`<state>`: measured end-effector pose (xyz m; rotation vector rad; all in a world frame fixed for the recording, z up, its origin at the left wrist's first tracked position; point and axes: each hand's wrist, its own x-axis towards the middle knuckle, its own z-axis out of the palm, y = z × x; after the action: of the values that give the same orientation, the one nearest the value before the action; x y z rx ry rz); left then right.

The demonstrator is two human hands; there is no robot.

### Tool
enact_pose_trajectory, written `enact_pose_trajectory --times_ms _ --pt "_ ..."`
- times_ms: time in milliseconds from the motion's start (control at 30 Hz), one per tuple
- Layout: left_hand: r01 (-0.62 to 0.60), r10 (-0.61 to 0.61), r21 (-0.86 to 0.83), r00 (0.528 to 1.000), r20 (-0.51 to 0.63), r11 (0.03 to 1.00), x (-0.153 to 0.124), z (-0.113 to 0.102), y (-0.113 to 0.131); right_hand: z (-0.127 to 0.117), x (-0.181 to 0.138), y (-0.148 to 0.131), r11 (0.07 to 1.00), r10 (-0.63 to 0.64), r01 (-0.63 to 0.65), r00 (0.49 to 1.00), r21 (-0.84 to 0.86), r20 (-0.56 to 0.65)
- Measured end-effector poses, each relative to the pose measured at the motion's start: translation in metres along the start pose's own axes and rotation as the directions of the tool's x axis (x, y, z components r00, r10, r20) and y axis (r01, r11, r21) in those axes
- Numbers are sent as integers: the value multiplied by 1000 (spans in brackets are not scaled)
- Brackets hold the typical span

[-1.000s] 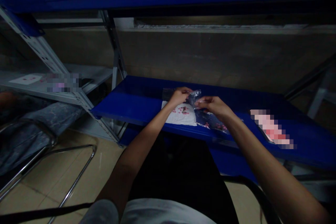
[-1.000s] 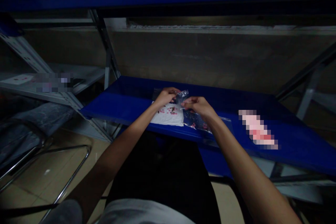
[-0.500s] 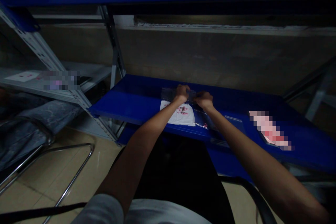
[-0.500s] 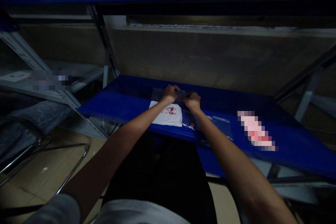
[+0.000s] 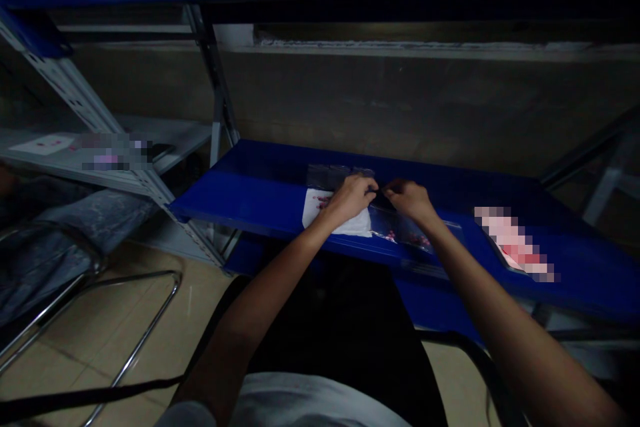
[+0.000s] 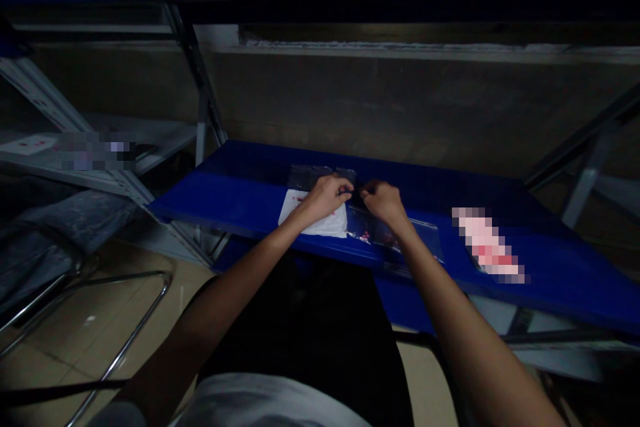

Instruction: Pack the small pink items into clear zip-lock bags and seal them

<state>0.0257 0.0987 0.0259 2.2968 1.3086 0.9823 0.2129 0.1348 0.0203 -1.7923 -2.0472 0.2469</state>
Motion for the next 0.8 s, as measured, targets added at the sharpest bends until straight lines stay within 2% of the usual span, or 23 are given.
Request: enact_pose_trajectory --times_ms 67,167,267,367,467,633,700,733,800 --pt "-31 31 -8 998 46 999 -21 3 17 -11 -17 18 1000 -5 5 1000 -11 -2" --pt "-47 47 -2 994 94 999 -43 19 38 -21 -45 48 994 79 -81 996 -72 -32" --pt "-103 92 56 981 173 993 -48 42 53 -21 -66 74 966 175 -175 984 -192 -13" --pt "-120 85 146 970 226 982 -46 58 64 -17 -75 89 956 193 -191 981 -222 -12" --pt "-70 30 197 980 199 978 -45 64 71 -19 -76 91 967 175 -175 984 -185 -20" --pt "-2 -14 164 996 92 986 -46 66 75 -43 -79 85 953 273 -272 962 -131 -9" --pt "33 -36 131 999 26 991 -45 63 76 -54 -84 81 944 329 -329 944 -38 -7" --pt "44 -43 110 999 -11 993 -45 61 76 -58 -87 78 929 365 -365 931 61 19" --pt "48 -42 67 996 -82 997 -45 56 75 -62 -94 69 842 392 -423 906 335 157"
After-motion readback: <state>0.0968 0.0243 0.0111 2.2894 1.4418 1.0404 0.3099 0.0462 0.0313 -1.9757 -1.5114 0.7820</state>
